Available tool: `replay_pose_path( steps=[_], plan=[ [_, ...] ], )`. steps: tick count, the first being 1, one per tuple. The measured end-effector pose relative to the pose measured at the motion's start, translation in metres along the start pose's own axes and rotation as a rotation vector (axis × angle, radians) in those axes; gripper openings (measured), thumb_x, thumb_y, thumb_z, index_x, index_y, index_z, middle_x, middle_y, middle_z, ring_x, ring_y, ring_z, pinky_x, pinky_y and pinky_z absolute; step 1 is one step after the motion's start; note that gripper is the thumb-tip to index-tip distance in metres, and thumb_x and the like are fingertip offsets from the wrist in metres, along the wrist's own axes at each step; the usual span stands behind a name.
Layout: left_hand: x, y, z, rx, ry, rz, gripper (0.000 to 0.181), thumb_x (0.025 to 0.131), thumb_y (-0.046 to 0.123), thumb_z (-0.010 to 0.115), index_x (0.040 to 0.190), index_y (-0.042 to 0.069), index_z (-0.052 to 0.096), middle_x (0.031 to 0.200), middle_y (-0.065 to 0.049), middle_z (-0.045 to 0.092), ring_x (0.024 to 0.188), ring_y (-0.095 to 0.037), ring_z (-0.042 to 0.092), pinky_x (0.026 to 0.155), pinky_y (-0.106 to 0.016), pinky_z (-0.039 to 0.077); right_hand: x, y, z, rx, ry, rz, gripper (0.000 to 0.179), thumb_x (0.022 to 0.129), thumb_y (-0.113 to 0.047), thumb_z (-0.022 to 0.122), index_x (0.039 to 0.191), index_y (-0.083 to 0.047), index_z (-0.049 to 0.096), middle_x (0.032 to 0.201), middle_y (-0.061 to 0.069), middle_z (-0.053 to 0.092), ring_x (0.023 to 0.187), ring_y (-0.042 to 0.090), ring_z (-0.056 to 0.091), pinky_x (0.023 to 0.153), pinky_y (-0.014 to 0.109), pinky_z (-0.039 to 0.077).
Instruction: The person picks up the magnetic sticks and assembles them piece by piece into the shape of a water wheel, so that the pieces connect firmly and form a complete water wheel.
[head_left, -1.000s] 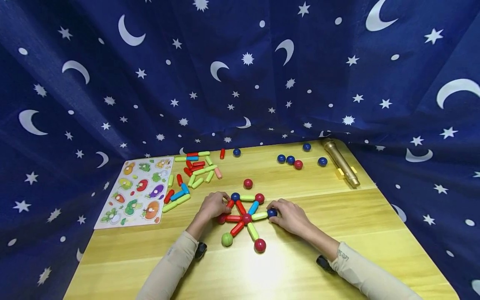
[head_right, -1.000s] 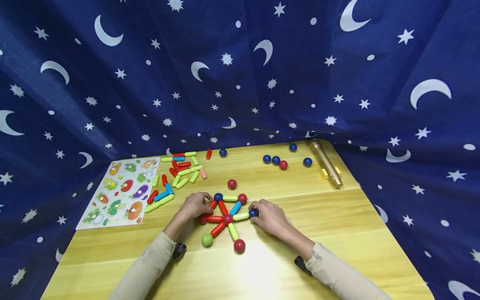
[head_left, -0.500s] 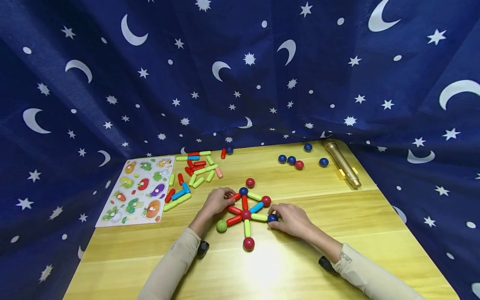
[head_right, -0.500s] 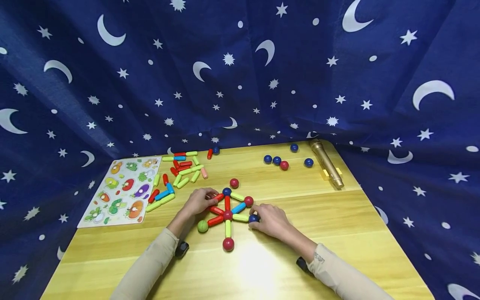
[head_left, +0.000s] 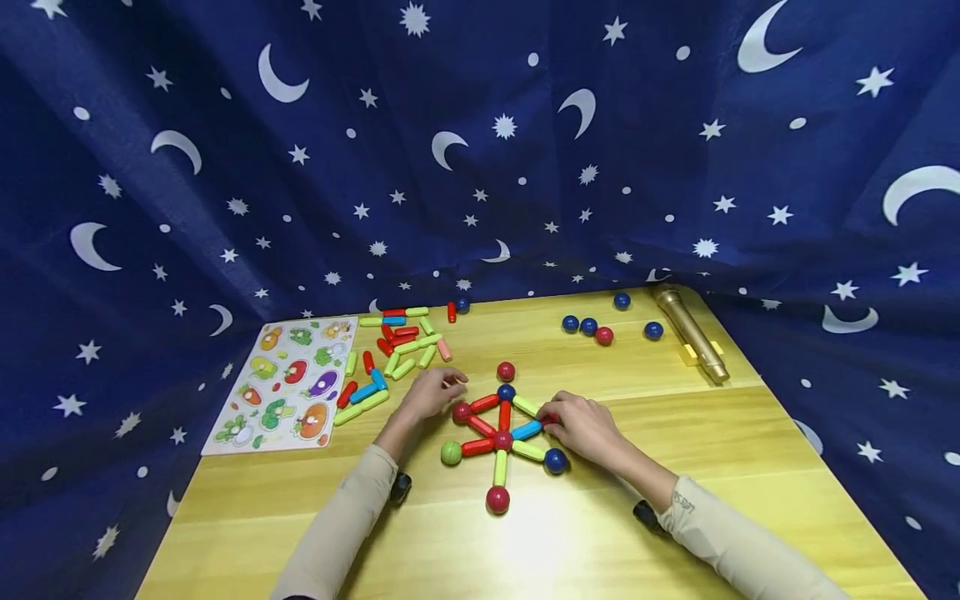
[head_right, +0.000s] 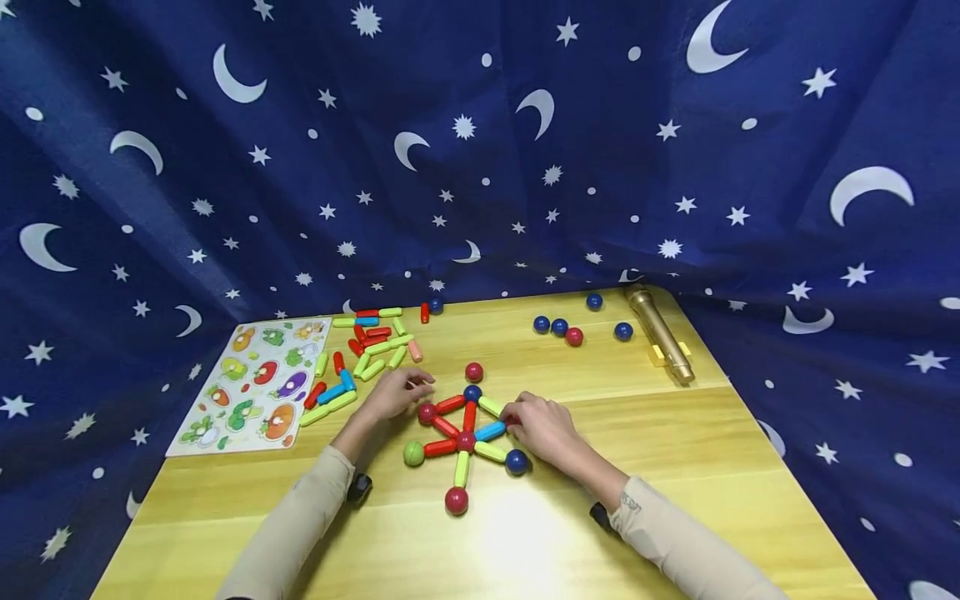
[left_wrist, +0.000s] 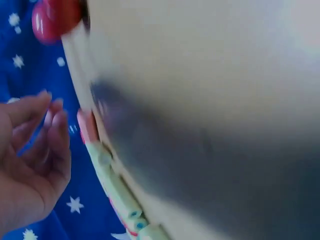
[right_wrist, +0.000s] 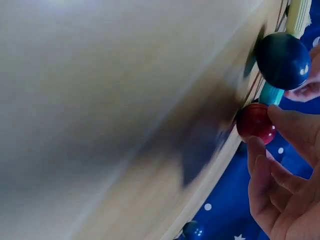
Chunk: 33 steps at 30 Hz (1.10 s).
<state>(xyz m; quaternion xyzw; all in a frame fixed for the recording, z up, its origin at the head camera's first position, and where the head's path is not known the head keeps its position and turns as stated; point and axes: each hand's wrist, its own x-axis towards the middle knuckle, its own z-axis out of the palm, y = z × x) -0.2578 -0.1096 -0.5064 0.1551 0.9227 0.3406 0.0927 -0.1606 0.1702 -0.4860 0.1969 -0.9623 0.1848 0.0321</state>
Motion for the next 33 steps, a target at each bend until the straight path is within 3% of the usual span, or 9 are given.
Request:
replay_pose_path(
  steps=[4, 6, 11, 14, 17, 20, 26, 29, 33],
  plan=[
    [0.022, -0.010, -0.019, 0.075, 0.132, -0.147, 0.017, 0.095, 0.021, 0.062, 0.108, 0.012, 0.069, 0.077, -0.004, 0.070, 0.053, -0.013, 0.058, 0.050, -0.026, 0.045, -0.004, 0.002, 0.005, 0.006, -0.003, 0.011, 0.014, 0.082, -0.020, 0.078, 0.096, -0.022, 0.075, 0.092, -0.001, 0.066, 0.073, 0.013, 0.060, 0.056, 0.030, 0.045],
    [0.037, -0.010, -0.024, 0.150, 0.153, -0.211, 0.023, 0.097, 0.026, 0.059, 0.114, 0.013, 0.067, 0.077, -0.005, 0.070, 0.057, -0.016, 0.059, 0.052, -0.028, 0.045, -0.006, 0.002, 0.006, 0.009, -0.003, 0.022, 0.014, 0.082, -0.021, 0.078, 0.096, -0.022, 0.075, 0.091, -0.001, 0.065, 0.071, 0.012, 0.058, 0.055, 0.029, 0.044],
    [0.063, -0.008, -0.023, 0.357, 0.071, -0.305, 0.038, 0.099, 0.040, 0.051, 0.127, 0.015, 0.061, 0.101, -0.011, 0.071, 0.087, -0.027, 0.066, 0.068, -0.039, 0.053, -0.008, 0.000, 0.006, 0.018, -0.019, 0.039, 0.014, 0.082, -0.022, 0.078, 0.096, -0.022, 0.075, 0.086, -0.003, 0.062, 0.067, 0.009, 0.052, 0.054, 0.027, 0.040],
    [0.066, -0.009, -0.017, 0.436, 0.044, -0.326, 0.032, 0.099, 0.036, 0.054, 0.117, 0.013, 0.066, 0.109, -0.013, 0.070, 0.097, -0.032, 0.067, 0.074, -0.044, 0.056, -0.009, 0.000, 0.006, 0.017, -0.029, 0.043, 0.015, 0.081, -0.022, 0.078, 0.096, -0.022, 0.075, 0.083, -0.004, 0.060, 0.065, 0.008, 0.048, 0.053, 0.026, 0.038],
    [0.062, -0.010, -0.013, 0.478, 0.057, -0.299, 0.019, 0.097, 0.023, 0.057, 0.106, 0.011, 0.067, 0.106, -0.014, 0.070, 0.099, -0.033, 0.067, 0.076, -0.044, 0.057, -0.009, 0.000, 0.005, 0.014, -0.031, 0.043, 0.015, 0.081, -0.022, 0.079, 0.095, -0.022, 0.075, 0.081, -0.004, 0.057, 0.063, 0.008, 0.046, 0.052, 0.025, 0.036],
    [0.053, -0.007, -0.013, 0.427, 0.098, -0.239, 0.018, 0.096, 0.013, 0.056, 0.111, 0.011, 0.066, 0.102, -0.015, 0.070, 0.090, -0.032, 0.068, 0.071, -0.042, 0.056, -0.010, 0.001, 0.005, 0.012, -0.031, 0.044, 0.015, 0.080, -0.023, 0.079, 0.095, -0.022, 0.075, 0.079, -0.004, 0.056, 0.062, 0.009, 0.045, 0.052, 0.025, 0.036],
    [0.020, 0.002, -0.011, 0.132, 0.071, -0.206, 0.040, 0.092, 0.015, 0.060, 0.131, 0.008, 0.056, 0.069, -0.005, 0.069, 0.056, -0.017, 0.059, 0.058, -0.029, 0.045, -0.012, 0.002, 0.005, 0.014, -0.047, 0.047, 0.015, 0.080, -0.024, 0.079, 0.094, -0.022, 0.074, 0.081, -0.004, 0.057, 0.063, 0.008, 0.045, 0.053, 0.025, 0.036],
    [0.005, 0.006, -0.010, -0.018, 0.021, -0.238, 0.041, 0.088, 0.019, 0.065, 0.126, 0.005, 0.060, 0.064, 0.001, 0.069, 0.056, -0.013, 0.061, 0.059, -0.025, 0.043, -0.011, 0.002, 0.004, 0.018, -0.040, 0.062, 0.016, 0.080, -0.024, 0.080, 0.094, -0.022, 0.074, 0.079, -0.004, 0.055, 0.062, 0.009, 0.044, 0.052, 0.025, 0.034],
    [-0.013, 0.009, -0.011, -0.153, 0.016, -0.258, 0.031, 0.085, 0.020, 0.071, 0.111, 0.006, 0.066, 0.073, -0.001, 0.071, 0.063, -0.013, 0.065, 0.059, -0.024, 0.045, -0.010, 0.002, 0.003, 0.025, -0.028, 0.082, 0.017, 0.079, -0.025, 0.080, 0.095, -0.022, 0.074, 0.076, -0.005, 0.052, 0.061, 0.009, 0.042, 0.051, 0.025, 0.033]
  ],
)
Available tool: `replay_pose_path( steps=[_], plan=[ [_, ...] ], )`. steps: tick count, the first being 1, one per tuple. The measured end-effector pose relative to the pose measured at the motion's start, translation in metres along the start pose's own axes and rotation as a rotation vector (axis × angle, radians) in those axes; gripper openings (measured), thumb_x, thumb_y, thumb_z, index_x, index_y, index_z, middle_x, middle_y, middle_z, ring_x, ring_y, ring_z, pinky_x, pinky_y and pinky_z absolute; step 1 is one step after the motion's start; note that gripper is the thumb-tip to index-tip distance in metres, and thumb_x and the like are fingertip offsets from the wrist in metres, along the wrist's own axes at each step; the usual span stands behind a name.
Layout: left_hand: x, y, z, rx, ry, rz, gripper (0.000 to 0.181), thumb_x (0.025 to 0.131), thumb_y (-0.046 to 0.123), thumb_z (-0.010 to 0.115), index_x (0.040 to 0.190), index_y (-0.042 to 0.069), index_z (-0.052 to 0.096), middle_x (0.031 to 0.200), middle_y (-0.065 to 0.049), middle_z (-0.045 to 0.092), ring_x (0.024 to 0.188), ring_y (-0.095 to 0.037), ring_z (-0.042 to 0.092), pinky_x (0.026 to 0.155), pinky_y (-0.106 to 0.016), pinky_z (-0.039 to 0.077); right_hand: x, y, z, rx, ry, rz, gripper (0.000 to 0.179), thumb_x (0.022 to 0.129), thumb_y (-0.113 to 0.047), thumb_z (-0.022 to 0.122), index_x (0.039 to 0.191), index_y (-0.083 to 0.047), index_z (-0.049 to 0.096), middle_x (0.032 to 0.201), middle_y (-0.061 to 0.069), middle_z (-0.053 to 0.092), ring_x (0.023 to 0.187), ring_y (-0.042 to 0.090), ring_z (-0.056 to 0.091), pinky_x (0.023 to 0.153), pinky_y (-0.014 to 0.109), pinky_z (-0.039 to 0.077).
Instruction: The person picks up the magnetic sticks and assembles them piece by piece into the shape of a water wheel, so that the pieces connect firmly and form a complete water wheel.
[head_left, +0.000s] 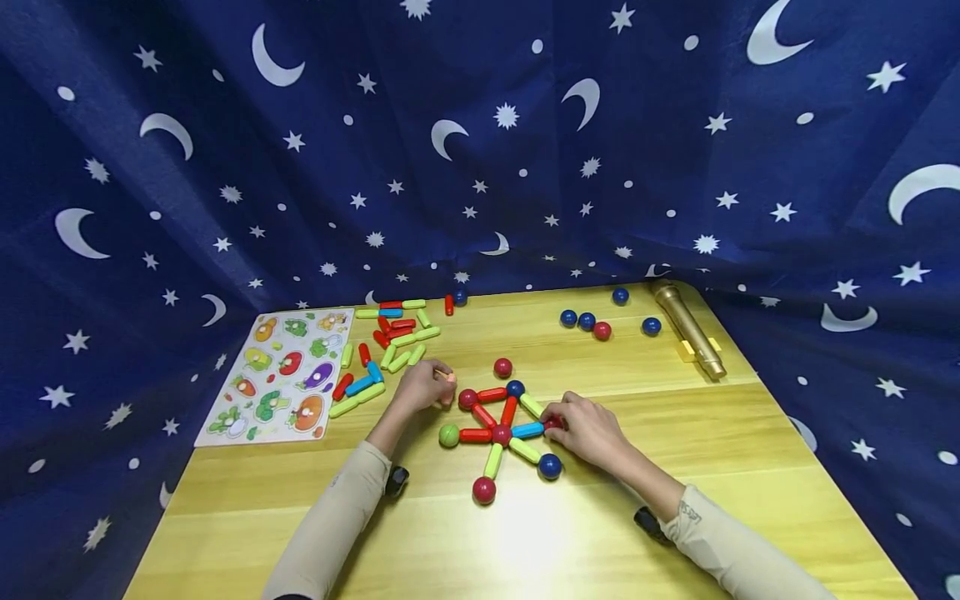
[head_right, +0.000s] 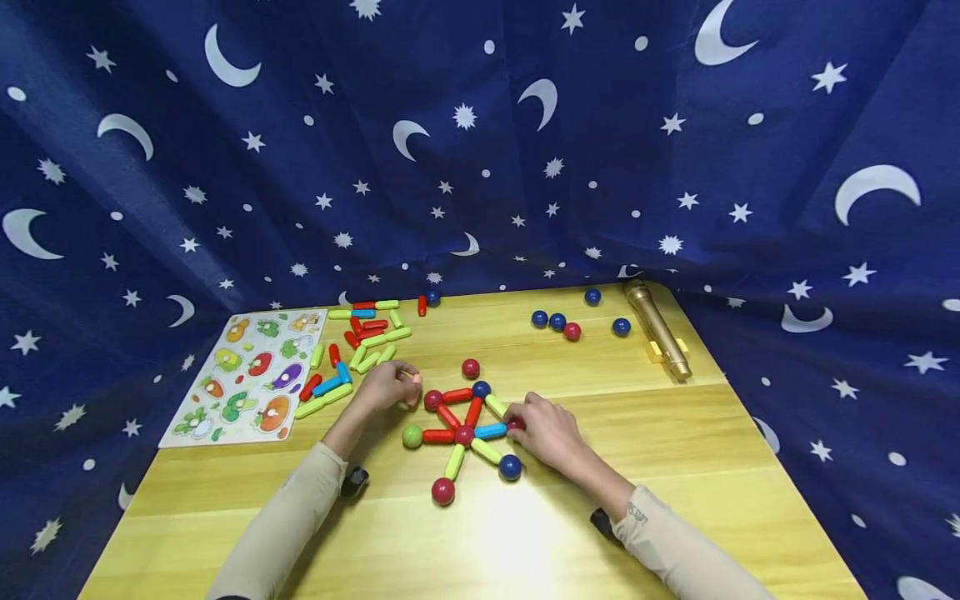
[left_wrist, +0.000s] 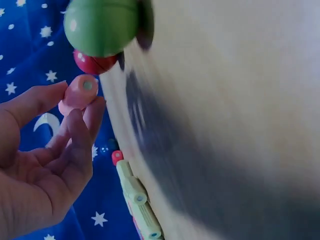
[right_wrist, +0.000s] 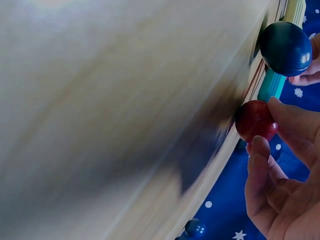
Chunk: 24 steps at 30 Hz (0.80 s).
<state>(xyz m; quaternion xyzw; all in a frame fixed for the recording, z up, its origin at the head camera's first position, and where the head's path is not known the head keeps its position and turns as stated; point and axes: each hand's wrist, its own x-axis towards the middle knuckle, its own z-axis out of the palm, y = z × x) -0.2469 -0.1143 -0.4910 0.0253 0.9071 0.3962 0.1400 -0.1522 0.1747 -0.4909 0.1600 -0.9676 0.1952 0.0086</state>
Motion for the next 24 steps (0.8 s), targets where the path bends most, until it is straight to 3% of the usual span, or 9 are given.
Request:
replay_pose_path(
  steps=[6, 12, 18, 24],
  plan=[
    [-0.016, -0.004, 0.001, -0.082, -0.030, -0.034, 0.030, 0.084, 0.019, 0.074, 0.107, 0.005, 0.059, 0.077, -0.003, 0.072, 0.066, -0.013, 0.067, 0.060, -0.026, 0.046, 0.002, 0.000, -0.002, 0.012, 0.004, 0.006, 0.017, 0.079, -0.025, 0.080, 0.094, -0.022, 0.074, 0.076, -0.005, 0.052, 0.060, 0.010, 0.042, 0.051, 0.026, 0.032],
    [-0.022, -0.006, 0.006, -0.113, -0.089, -0.010, 0.031, 0.083, 0.015, 0.075, 0.103, 0.001, 0.056, 0.072, -0.007, 0.070, 0.062, -0.014, 0.066, 0.062, -0.029, 0.051, 0.000, 0.001, 0.000, 0.006, 0.009, 0.003, 0.017, 0.079, -0.026, 0.081, 0.093, -0.023, 0.074, 0.077, -0.005, 0.054, 0.060, 0.009, 0.042, 0.050, 0.025, 0.033],
    [-0.024, -0.003, 0.010, -0.139, -0.157, -0.029, 0.043, 0.083, 0.012, 0.075, 0.117, -0.001, 0.052, 0.070, -0.007, 0.067, 0.058, -0.015, 0.064, 0.062, -0.031, 0.053, -0.002, 0.000, 0.001, 0.019, -0.001, 0.022, 0.017, 0.079, -0.025, 0.081, 0.093, -0.022, 0.073, 0.078, -0.003, 0.054, 0.060, 0.009, 0.043, 0.051, 0.025, 0.033],
    [-0.024, -0.001, 0.018, -0.111, -0.222, -0.034, 0.053, 0.079, 0.010, 0.079, 0.121, 0.003, 0.047, 0.063, -0.006, 0.067, 0.058, -0.017, 0.064, 0.063, -0.027, 0.044, -0.001, 0.000, 0.001, 0.013, 0.009, 0.026, 0.016, 0.079, -0.024, 0.081, 0.092, -0.022, 0.073, 0.078, -0.003, 0.054, 0.060, 0.009, 0.042, 0.051, 0.025, 0.034]
  ],
)
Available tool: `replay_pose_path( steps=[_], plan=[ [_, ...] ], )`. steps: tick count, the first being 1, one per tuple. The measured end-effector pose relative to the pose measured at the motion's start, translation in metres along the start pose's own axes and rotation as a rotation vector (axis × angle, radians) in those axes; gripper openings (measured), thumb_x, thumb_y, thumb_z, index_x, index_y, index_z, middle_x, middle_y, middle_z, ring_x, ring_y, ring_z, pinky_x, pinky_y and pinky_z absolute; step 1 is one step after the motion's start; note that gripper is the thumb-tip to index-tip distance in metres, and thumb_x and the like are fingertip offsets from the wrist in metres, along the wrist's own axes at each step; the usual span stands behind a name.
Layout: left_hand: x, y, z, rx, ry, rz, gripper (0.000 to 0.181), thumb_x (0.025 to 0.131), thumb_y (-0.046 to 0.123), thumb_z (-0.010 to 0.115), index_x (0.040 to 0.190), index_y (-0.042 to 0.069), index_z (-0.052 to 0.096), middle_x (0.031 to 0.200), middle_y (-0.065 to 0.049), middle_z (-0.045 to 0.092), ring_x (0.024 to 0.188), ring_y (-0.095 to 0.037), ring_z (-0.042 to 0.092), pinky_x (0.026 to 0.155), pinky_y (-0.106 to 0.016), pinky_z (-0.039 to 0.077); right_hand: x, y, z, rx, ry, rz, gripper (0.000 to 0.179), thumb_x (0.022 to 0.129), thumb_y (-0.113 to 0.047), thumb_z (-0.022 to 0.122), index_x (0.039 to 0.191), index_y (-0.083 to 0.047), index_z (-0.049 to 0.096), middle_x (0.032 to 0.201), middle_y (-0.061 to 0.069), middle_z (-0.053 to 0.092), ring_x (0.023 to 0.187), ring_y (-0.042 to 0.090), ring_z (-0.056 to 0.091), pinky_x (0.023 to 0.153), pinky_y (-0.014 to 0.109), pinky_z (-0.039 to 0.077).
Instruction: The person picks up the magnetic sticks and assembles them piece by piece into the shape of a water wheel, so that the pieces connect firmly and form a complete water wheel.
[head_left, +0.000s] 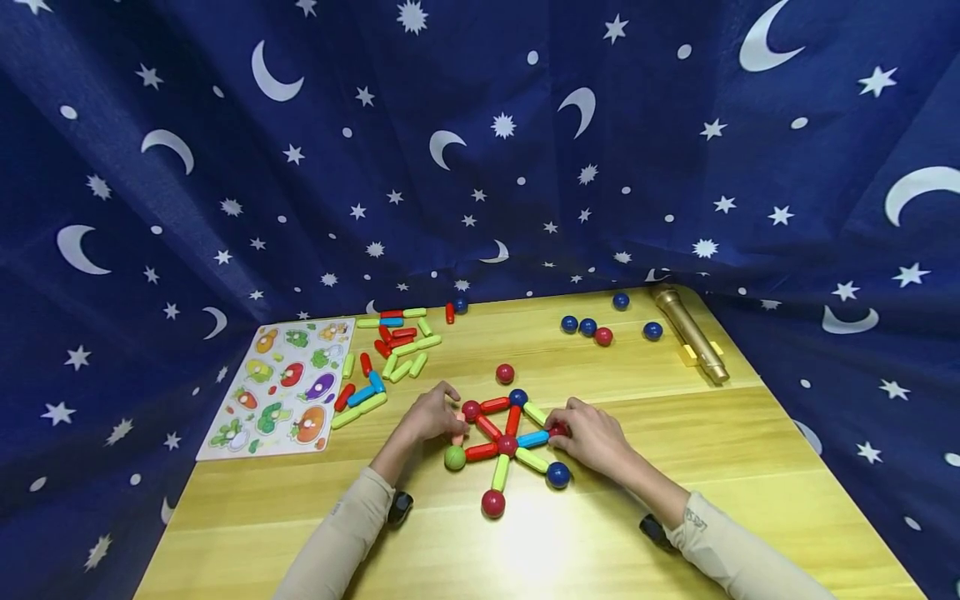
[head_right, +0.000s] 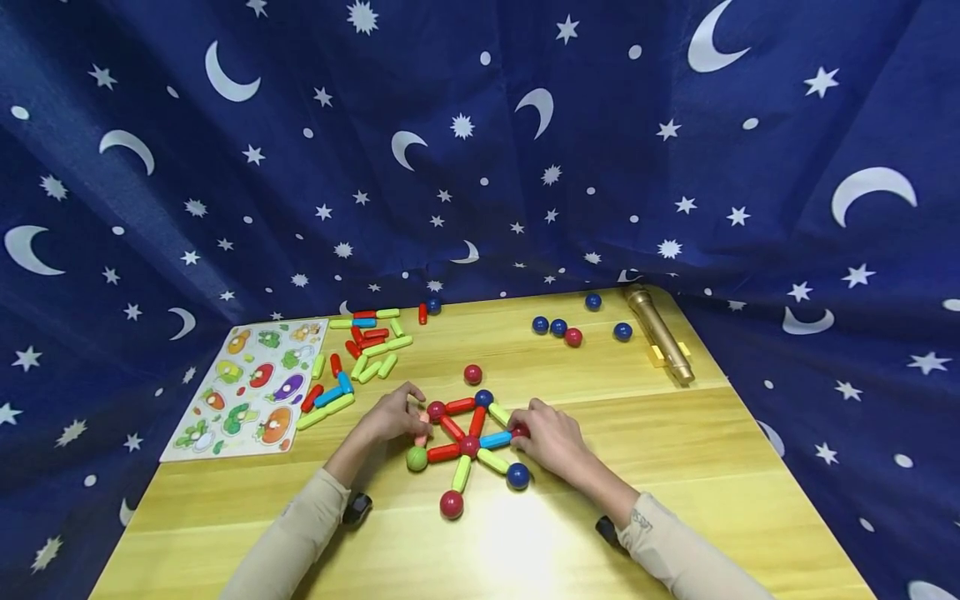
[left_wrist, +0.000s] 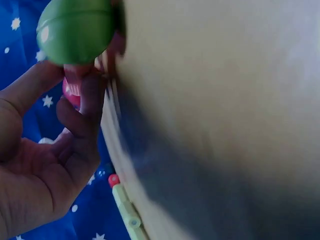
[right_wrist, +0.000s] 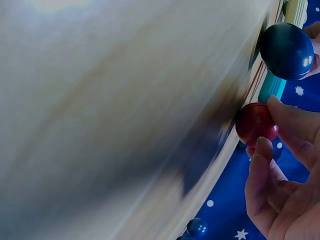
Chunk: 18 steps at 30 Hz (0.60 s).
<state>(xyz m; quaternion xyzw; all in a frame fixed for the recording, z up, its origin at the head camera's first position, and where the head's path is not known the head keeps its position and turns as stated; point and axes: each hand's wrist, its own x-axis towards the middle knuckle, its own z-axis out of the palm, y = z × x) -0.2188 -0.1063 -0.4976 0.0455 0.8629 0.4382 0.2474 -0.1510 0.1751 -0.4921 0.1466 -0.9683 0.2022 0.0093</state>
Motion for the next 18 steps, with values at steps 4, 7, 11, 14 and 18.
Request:
replay_pose_path(
  steps=[4, 7, 11, 14, 18],
  plan=[
    [0.001, 0.000, 0.006, 0.034, -0.002, 0.000, 0.054, 0.077, 0.011, 0.081, 0.119, 0.007, 0.048, 0.060, -0.003, 0.065, 0.058, -0.016, 0.061, 0.061, -0.027, 0.042, 0.000, 0.001, 0.000, 0.001, 0.003, -0.005, 0.017, 0.079, -0.025, 0.081, 0.093, -0.022, 0.073, 0.077, -0.003, 0.053, 0.060, 0.009, 0.042, 0.050, 0.024, 0.032],
    [0.003, 0.001, 0.009, 0.052, 0.023, 0.013, 0.053, 0.079, 0.012, 0.079, 0.121, 0.008, 0.048, 0.058, -0.003, 0.063, 0.055, -0.014, 0.058, 0.057, -0.026, 0.040, 0.000, 0.001, 0.000, 0.004, 0.008, -0.009, 0.017, 0.078, -0.025, 0.081, 0.093, -0.022, 0.073, 0.077, -0.004, 0.053, 0.060, 0.009, 0.041, 0.049, 0.024, 0.032],
    [0.008, 0.001, 0.010, 0.067, 0.069, 0.047, 0.047, 0.084, 0.011, 0.074, 0.124, 0.008, 0.049, 0.061, -0.002, 0.065, 0.052, -0.012, 0.057, 0.055, -0.025, 0.040, -0.001, -0.001, -0.001, -0.005, -0.001, -0.015, 0.019, 0.078, -0.028, 0.081, 0.093, -0.022, 0.073, 0.077, -0.004, 0.052, 0.060, 0.010, 0.042, 0.049, 0.024, 0.032],
    [0.017, 0.003, 0.012, 0.116, 0.116, 0.100, 0.042, 0.086, 0.013, 0.073, 0.123, 0.009, 0.053, 0.069, -0.001, 0.068, 0.059, -0.012, 0.060, 0.062, -0.027, 0.045, -0.004, -0.003, -0.003, -0.021, -0.045, -0.010, 0.019, 0.078, -0.032, 0.081, 0.093, -0.024, 0.072, 0.077, -0.006, 0.052, 0.061, 0.010, 0.042, 0.051, 0.026, 0.033],
    [0.031, 0.006, 0.013, 0.181, 0.177, 0.175, 0.035, 0.087, 0.019, 0.073, 0.119, 0.012, 0.059, 0.084, -0.002, 0.074, 0.083, -0.018, 0.063, 0.085, -0.037, 0.046, -0.008, -0.009, -0.003, -0.039, -0.128, -0.023, 0.018, 0.080, -0.035, 0.079, 0.093, -0.026, 0.070, 0.078, -0.009, 0.052, 0.063, 0.010, 0.043, 0.052, 0.027, 0.033]
  ],
)
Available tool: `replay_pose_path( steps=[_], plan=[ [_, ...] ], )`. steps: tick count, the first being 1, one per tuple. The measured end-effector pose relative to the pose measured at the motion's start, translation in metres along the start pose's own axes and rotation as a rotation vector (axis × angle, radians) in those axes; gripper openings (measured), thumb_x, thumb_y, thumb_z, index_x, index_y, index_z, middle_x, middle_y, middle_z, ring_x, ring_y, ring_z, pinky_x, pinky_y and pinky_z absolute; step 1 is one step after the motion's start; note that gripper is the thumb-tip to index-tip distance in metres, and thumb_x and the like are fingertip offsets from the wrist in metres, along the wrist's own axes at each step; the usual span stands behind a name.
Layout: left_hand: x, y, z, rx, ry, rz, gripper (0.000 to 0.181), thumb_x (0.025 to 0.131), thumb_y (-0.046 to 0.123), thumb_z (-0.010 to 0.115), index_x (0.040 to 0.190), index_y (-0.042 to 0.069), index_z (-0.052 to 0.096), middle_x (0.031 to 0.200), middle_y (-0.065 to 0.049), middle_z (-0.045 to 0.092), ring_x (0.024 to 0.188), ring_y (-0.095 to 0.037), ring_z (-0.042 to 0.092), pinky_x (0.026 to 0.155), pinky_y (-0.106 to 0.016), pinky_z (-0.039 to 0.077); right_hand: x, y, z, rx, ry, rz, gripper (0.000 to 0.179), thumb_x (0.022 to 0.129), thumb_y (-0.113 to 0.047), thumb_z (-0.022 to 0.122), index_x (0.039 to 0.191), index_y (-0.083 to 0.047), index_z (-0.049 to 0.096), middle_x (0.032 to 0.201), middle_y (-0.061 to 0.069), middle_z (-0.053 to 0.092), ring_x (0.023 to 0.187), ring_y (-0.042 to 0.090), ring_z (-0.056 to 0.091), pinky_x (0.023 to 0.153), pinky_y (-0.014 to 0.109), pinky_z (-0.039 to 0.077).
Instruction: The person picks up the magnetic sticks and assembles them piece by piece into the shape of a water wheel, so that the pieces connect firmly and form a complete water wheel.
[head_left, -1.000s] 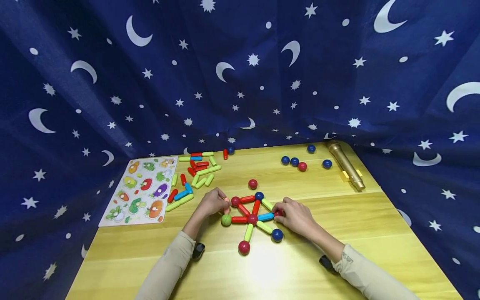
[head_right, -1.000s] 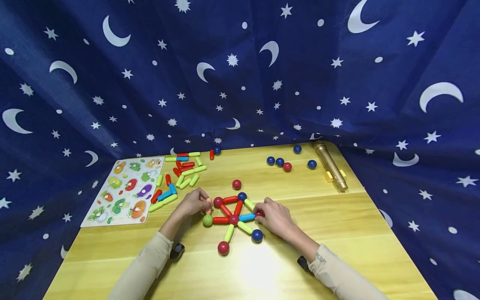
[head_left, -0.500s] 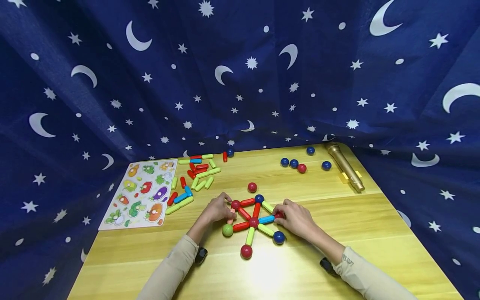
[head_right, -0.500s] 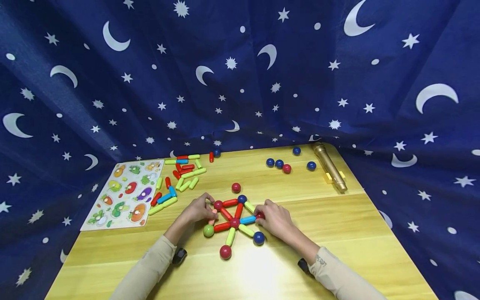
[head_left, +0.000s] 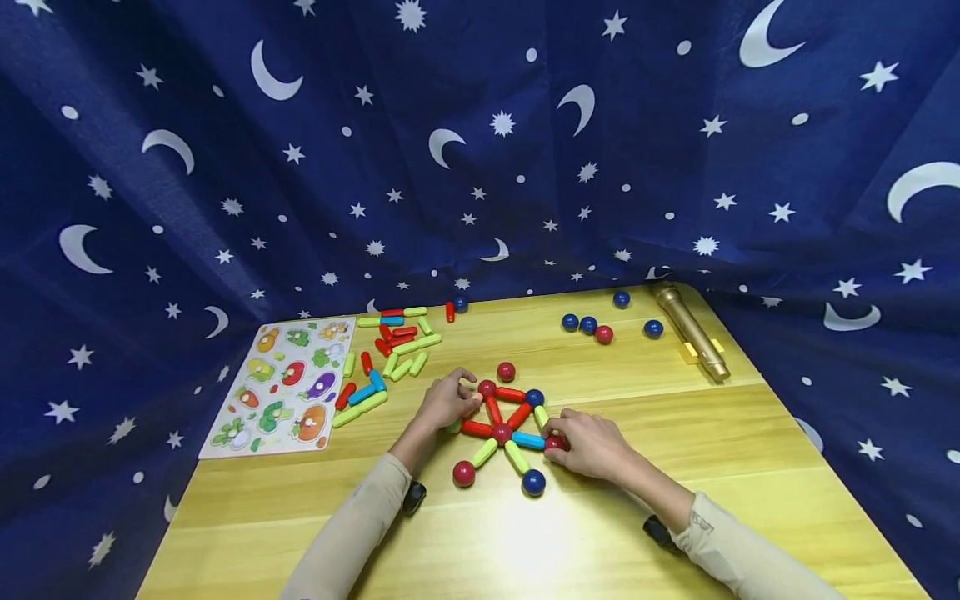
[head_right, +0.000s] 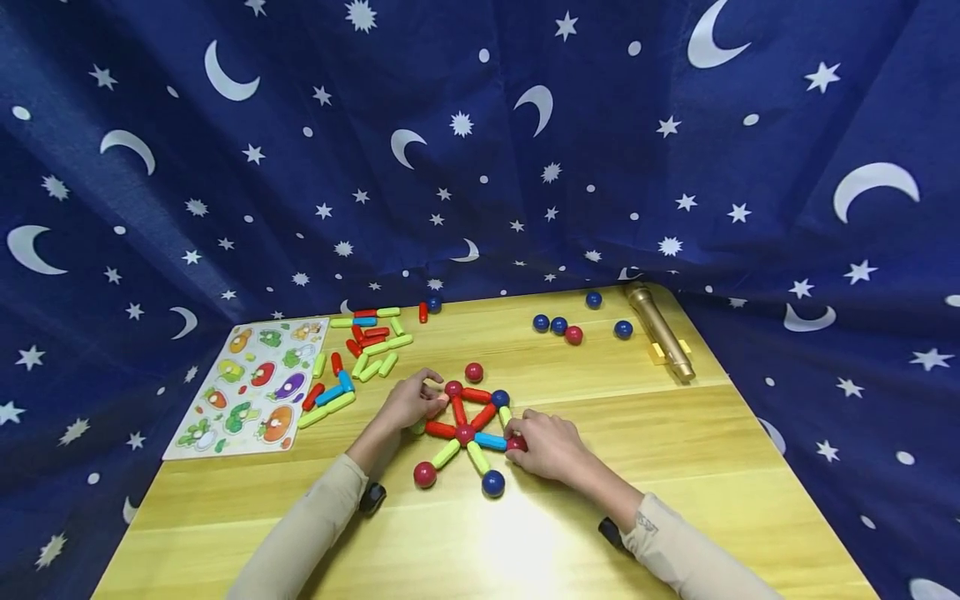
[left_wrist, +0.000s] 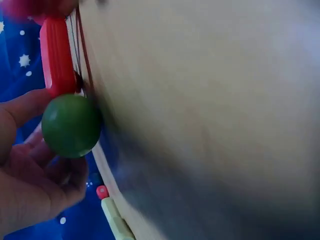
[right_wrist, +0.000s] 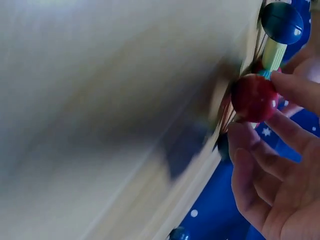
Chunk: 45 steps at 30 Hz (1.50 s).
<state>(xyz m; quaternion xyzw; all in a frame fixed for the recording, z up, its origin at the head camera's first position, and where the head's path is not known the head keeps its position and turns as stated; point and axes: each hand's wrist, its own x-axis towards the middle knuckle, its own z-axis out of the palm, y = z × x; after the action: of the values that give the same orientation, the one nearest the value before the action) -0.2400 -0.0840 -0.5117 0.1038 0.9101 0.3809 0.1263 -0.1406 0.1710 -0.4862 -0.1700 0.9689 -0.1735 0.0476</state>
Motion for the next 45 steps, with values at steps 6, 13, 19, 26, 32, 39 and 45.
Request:
replay_pose_path(
  steps=[6, 13, 19, 26, 32, 39, 45],
  plan=[
    [0.012, -0.005, -0.004, -0.093, -0.002, 0.093, 0.030, 0.092, 0.015, 0.068, 0.120, 0.007, 0.061, 0.105, -0.012, 0.074, 0.100, -0.027, 0.068, 0.089, -0.039, 0.053, -0.002, -0.009, 0.007, 0.011, -0.024, -0.047, 0.026, 0.077, -0.042, 0.079, 0.094, -0.025, 0.070, 0.065, -0.015, 0.051, 0.057, 0.003, 0.043, 0.049, 0.024, 0.033],
    [0.008, -0.028, -0.044, 0.282, 0.298, 0.010, 0.018, 0.088, 0.007, 0.064, 0.103, 0.013, 0.069, 0.089, -0.006, 0.072, 0.074, -0.022, 0.066, 0.059, -0.034, 0.050, -0.004, -0.013, 0.013, 0.068, -0.008, -0.048, 0.031, 0.075, -0.048, 0.080, 0.092, -0.023, 0.071, 0.061, -0.018, 0.051, 0.055, 0.000, 0.043, 0.047, 0.021, 0.034],
    [0.029, -0.050, -0.065, 0.421, 0.317, -0.046, 0.024, 0.088, 0.017, 0.070, 0.111, 0.012, 0.068, 0.100, -0.013, 0.070, 0.084, -0.032, 0.067, 0.066, -0.044, 0.053, -0.010, -0.019, 0.012, 0.079, -0.035, -0.063, 0.036, 0.073, -0.048, 0.081, 0.093, -0.020, 0.071, 0.058, -0.017, 0.049, 0.053, 0.000, 0.042, 0.047, 0.022, 0.034],
    [0.045, -0.048, -0.060, 0.533, 0.211, -0.108, 0.037, 0.085, 0.024, 0.076, 0.119, 0.015, 0.065, 0.108, -0.014, 0.070, 0.095, -0.037, 0.067, 0.070, -0.049, 0.055, -0.016, -0.026, 0.011, 0.102, -0.091, -0.122, 0.034, 0.079, -0.043, 0.078, 0.100, -0.015, 0.073, 0.060, -0.017, 0.052, 0.054, -0.002, 0.042, 0.048, 0.021, 0.035],
    [0.040, -0.042, -0.054, 0.532, 0.240, -0.105, 0.033, 0.089, 0.014, 0.067, 0.122, 0.014, 0.066, 0.110, -0.015, 0.071, 0.092, -0.037, 0.068, 0.069, -0.050, 0.055, -0.013, -0.019, 0.002, 0.091, -0.039, -0.135, 0.032, 0.080, -0.036, 0.078, 0.106, -0.018, 0.073, 0.075, -0.010, 0.058, 0.059, 0.001, 0.043, 0.049, 0.021, 0.035],
    [0.014, -0.029, -0.049, 0.249, 0.199, -0.083, 0.032, 0.088, 0.018, 0.070, 0.118, 0.007, 0.068, 0.096, -0.011, 0.073, 0.067, -0.020, 0.066, 0.058, -0.032, 0.050, 0.000, 0.000, -0.002, -0.063, 0.148, -0.050, 0.023, 0.083, -0.026, 0.076, 0.106, -0.022, 0.074, 0.100, -0.001, 0.062, 0.065, 0.008, 0.052, 0.051, 0.022, 0.040],
    [-0.020, -0.021, -0.043, -0.052, 0.059, -0.120, 0.030, 0.085, 0.021, 0.074, 0.111, 0.007, 0.069, 0.085, -0.006, 0.073, 0.065, -0.011, 0.063, 0.057, -0.026, 0.049, 0.002, 0.007, 0.001, -0.064, 0.196, -0.064, 0.021, 0.082, -0.021, 0.078, 0.102, -0.021, 0.074, 0.093, -0.002, 0.070, 0.072, 0.014, 0.063, 0.054, 0.029, 0.047]
  ],
)
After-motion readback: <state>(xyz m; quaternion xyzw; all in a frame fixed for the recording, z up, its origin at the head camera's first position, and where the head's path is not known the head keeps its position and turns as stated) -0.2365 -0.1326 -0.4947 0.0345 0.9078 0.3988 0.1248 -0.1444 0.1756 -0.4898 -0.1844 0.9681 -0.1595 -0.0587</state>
